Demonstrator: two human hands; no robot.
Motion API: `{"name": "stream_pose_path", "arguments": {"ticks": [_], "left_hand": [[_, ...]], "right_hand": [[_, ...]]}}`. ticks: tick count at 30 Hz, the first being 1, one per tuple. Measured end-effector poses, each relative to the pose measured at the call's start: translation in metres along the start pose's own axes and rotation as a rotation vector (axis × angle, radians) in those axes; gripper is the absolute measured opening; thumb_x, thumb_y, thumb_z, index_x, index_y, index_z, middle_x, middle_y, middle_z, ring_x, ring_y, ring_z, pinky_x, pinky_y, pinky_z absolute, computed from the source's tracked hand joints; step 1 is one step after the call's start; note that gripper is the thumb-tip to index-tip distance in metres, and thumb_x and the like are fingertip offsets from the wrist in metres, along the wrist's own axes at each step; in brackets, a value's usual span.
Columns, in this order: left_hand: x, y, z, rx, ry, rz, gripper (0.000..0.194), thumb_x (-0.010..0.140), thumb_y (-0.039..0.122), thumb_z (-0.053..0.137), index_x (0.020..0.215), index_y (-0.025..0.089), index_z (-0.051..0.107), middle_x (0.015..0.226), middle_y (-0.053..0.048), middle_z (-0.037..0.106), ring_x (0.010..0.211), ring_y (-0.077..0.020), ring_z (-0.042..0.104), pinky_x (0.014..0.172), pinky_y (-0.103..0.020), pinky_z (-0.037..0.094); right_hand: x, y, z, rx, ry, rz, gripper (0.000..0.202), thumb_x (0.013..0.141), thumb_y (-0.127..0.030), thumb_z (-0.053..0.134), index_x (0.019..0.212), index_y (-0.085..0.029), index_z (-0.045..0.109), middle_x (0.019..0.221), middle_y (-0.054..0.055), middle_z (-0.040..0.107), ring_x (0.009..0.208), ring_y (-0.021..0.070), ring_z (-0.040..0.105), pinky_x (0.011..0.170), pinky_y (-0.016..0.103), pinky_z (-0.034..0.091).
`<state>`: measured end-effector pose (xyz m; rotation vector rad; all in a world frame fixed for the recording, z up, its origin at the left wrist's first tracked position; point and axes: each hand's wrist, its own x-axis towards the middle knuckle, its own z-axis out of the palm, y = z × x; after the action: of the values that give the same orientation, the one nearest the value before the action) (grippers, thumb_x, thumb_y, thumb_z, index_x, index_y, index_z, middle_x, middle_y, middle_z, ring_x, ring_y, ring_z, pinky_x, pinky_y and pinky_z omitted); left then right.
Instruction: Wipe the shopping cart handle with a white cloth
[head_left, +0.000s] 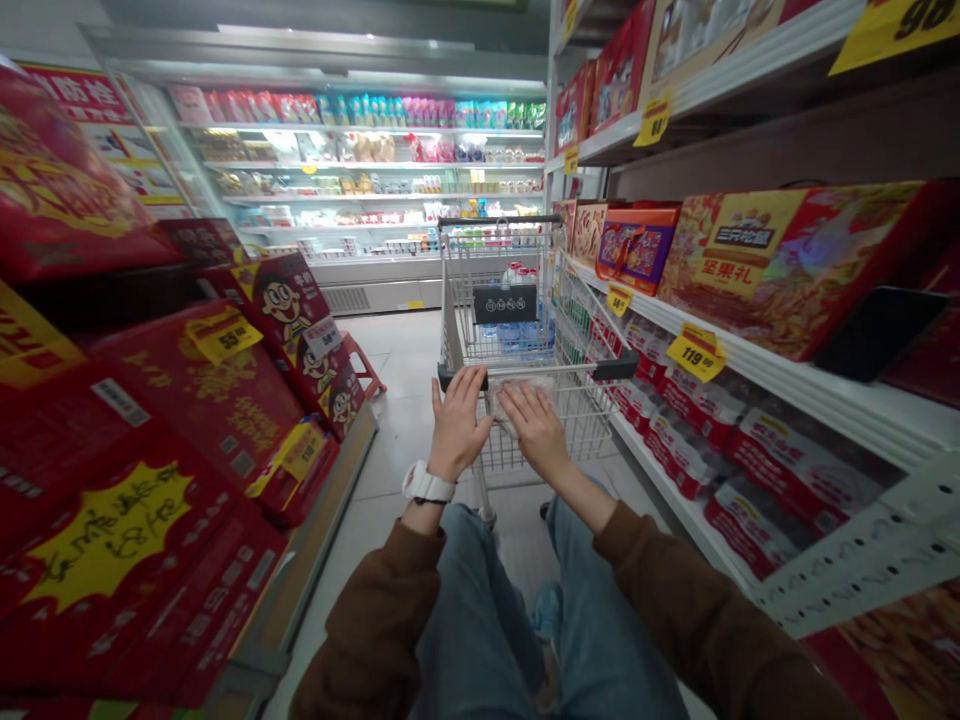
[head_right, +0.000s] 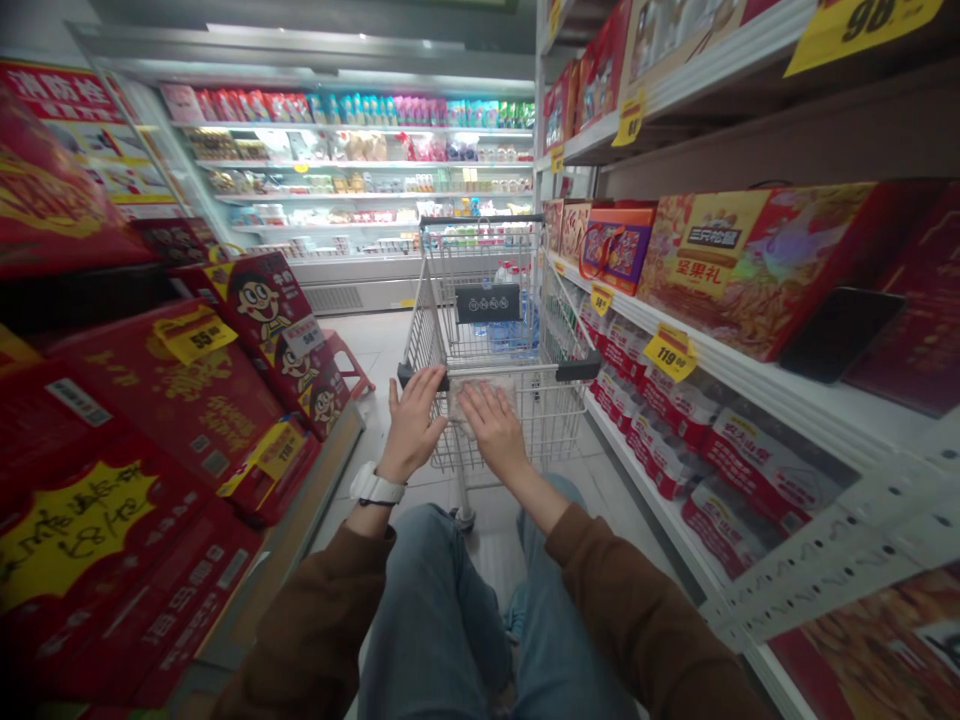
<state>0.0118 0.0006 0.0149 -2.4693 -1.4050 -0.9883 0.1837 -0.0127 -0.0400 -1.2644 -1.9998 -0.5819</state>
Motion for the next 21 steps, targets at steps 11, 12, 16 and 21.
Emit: {"name": "stream_pose_path", "arguments": {"ticks": [11, 12, 16, 21], "left_hand": [[-0.001, 0.005, 0.007, 0.039, 0.048, 0.002, 0.065, 0.097, 0.047, 0.037, 0.154, 0.016, 0.029, 0.158, -0.013, 0.037, 0.149, -0.0265, 0.028, 0.124, -0.055, 0.004], [-0.001, 0.005, 0.008, 0.038, 0.051, 0.002, 0.065, 0.097, 0.049, 0.037, 0.154, 0.016, 0.029, 0.158, -0.013, 0.037, 0.149, -0.0265, 0.028, 0.124, -0.055, 0.004], [-0.001, 0.003, 0.01, 0.052, 0.071, 0.002, 0.066, 0.098, 0.052, 0.034, 0.154, 0.016, 0.029, 0.158, -0.012, 0.037, 0.149, -0.0265, 0.027, 0.124, -0.055, 0.004], [-0.002, 0.001, 0.013, 0.041, 0.082, -0.005, 0.065, 0.098, 0.051, 0.035, 0.153, 0.017, 0.029, 0.158, -0.012, 0.037, 0.15, -0.0265, 0.027, 0.123, -0.056, 0.003]], "right_hand": [[0.0, 0.008, -0.01, 0.006, 0.009, -0.012, 0.062, 0.086, 0.003, 0.041, 0.144, -0.018, 0.049, 0.153, 0.008, 0.046, 0.146, 0.0228, 0.034, 0.121, 0.048, 0.029], [-0.001, 0.008, -0.008, 0.01, 0.005, -0.013, 0.062, 0.086, 0.003, 0.041, 0.144, -0.018, 0.05, 0.152, 0.008, 0.047, 0.146, 0.0228, 0.035, 0.12, 0.047, 0.03], [-0.005, 0.011, -0.011, 0.049, -0.024, -0.064, 0.069, 0.079, 0.006, 0.043, 0.144, -0.017, 0.05, 0.15, 0.008, 0.05, 0.145, 0.0221, 0.037, 0.121, 0.045, 0.031], [-0.006, 0.017, -0.01, 0.017, 0.063, -0.039, 0.07, 0.079, 0.006, 0.041, 0.145, -0.017, 0.049, 0.152, 0.008, 0.048, 0.147, 0.0225, 0.033, 0.121, 0.048, 0.03]]}}
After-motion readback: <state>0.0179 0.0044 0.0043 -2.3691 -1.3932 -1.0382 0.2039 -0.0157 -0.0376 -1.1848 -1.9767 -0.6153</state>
